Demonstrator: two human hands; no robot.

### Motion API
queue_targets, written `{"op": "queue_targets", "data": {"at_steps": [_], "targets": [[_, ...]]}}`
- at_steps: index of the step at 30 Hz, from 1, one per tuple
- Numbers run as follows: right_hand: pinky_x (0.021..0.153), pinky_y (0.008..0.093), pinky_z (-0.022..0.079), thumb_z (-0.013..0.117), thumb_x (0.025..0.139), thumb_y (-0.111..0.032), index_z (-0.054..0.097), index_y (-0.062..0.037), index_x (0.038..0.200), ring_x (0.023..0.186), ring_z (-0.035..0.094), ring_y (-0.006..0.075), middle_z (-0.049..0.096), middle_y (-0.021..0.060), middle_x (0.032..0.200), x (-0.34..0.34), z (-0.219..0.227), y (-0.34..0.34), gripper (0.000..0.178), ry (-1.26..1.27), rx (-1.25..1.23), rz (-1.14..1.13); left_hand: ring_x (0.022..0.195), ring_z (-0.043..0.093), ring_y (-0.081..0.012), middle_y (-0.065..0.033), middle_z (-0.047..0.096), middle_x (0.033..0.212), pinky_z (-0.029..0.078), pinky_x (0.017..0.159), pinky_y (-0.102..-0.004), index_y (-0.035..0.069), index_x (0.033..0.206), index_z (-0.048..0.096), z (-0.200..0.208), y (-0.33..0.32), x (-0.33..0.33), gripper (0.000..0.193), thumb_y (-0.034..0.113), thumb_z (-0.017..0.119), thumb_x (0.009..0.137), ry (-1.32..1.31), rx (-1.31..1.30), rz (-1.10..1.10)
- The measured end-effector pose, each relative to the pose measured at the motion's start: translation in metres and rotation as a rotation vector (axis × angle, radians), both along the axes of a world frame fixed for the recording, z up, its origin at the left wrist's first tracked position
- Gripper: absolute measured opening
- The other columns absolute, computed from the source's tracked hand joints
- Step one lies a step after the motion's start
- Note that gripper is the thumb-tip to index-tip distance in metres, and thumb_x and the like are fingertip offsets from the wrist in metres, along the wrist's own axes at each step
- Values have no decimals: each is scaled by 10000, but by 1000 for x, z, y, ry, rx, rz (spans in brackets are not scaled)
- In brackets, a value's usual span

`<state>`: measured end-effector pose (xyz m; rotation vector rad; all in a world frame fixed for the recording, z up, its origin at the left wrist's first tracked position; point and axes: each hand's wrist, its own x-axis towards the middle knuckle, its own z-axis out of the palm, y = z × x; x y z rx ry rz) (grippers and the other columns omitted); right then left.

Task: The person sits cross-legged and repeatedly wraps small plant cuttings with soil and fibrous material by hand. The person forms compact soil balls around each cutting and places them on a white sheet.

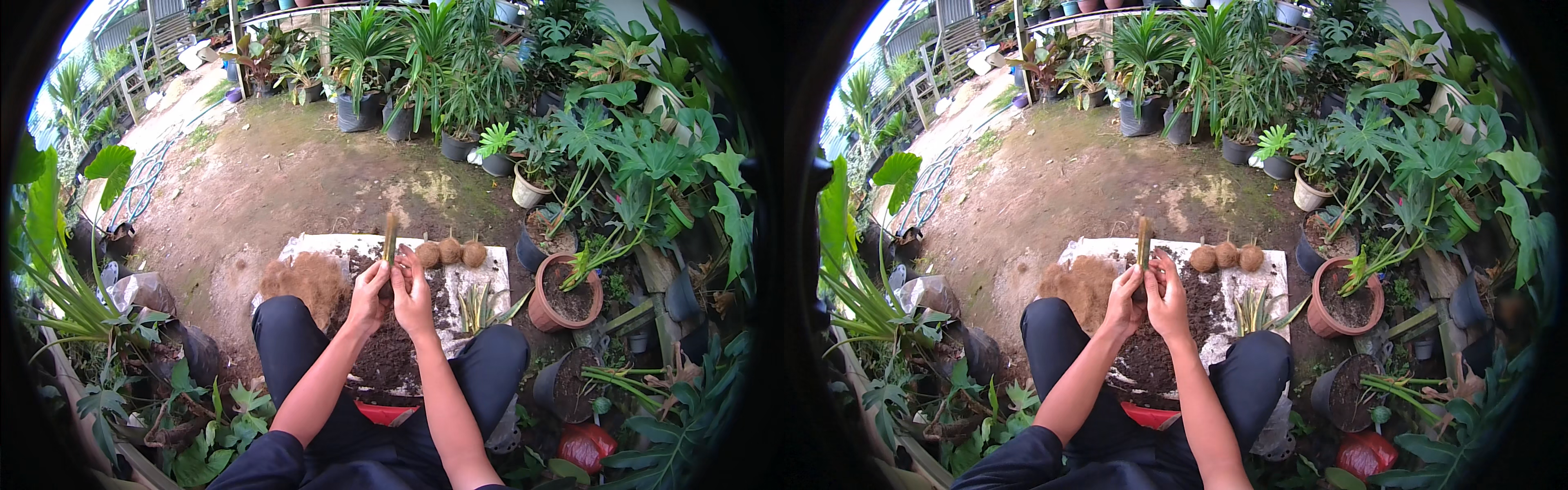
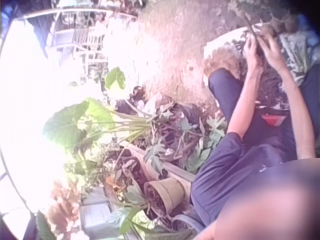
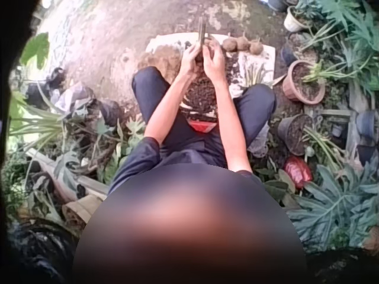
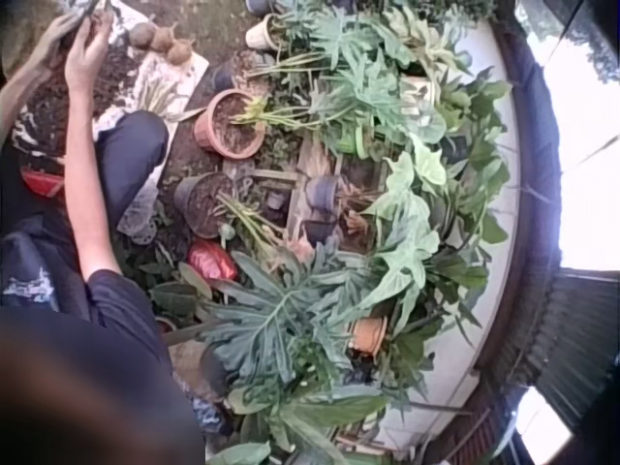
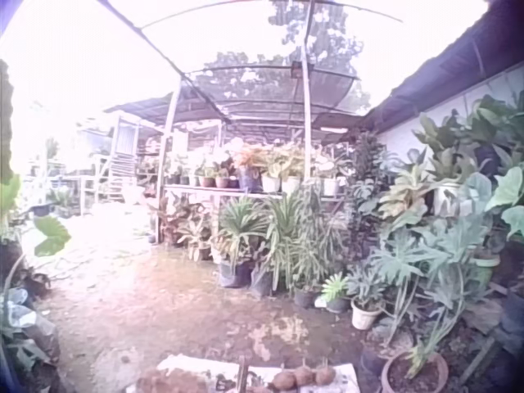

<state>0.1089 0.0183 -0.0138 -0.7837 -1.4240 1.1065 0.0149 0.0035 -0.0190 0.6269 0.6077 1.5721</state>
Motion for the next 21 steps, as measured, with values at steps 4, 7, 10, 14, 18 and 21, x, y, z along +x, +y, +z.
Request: {"op": "queue_targets", "data": {"at_steps": [4,7,10,14,18,21], "targets": [[759,244,485,423,1049,-310,463,-61,1368,1004,587,109,590,56,1120,4,-1,2,407,220,-202,42,731,630,-142,-71,637,895,511,594,-262,17,1068,573,5,-4,-6,219,217,571,979,-86,-1,-68],[699,237,469,340,1056,-401,493,-76,1336,959,600,111,588,46,1118,4,-13,10,455,314,-238,14,595,596,-141,-71,620,755,437,462,-244,22,883,601,9,-10,-8,185,194,661,916,-12,-107,27],[654,262,483,305,1058,-406,549,-69,1230,878,628,137,619,66,1056,-2,-47,27,450,305,-321,-82,402,497,-119,-44,553,551,333,348,-231,33,693,591,14,-16,-8,252,167,735,850,115,-281,146],[605,284,492,343,1048,-353,606,-51,1112,807,639,145,660,69,960,-14,-145,54,406,203,-561,-225,378,473,-114,-34,521,520,295,339,-235,44,653,566,21,-22,-9,241,97,684,856,143,-241,134],[785,413,523,559,916,-327,623,-30,1124,966,655,272,675,123,1093,-1,-277,20,368,-264,-924,-387,382,456,-116,-12,466,508,279,339,-253,73,622,509,24,-26,-15,312,129,701,861,69,-260,151],[1074,445,392,596,813,-247,532,-12,1296,1272,490,375,505,200,1388,19,-345,-36,541,-859,-1082,-335,409,476,-117,-17,479,516,289,348,-250,78,631,507,26,-26,-20,334,170,729,864,59,-331,256]]}}
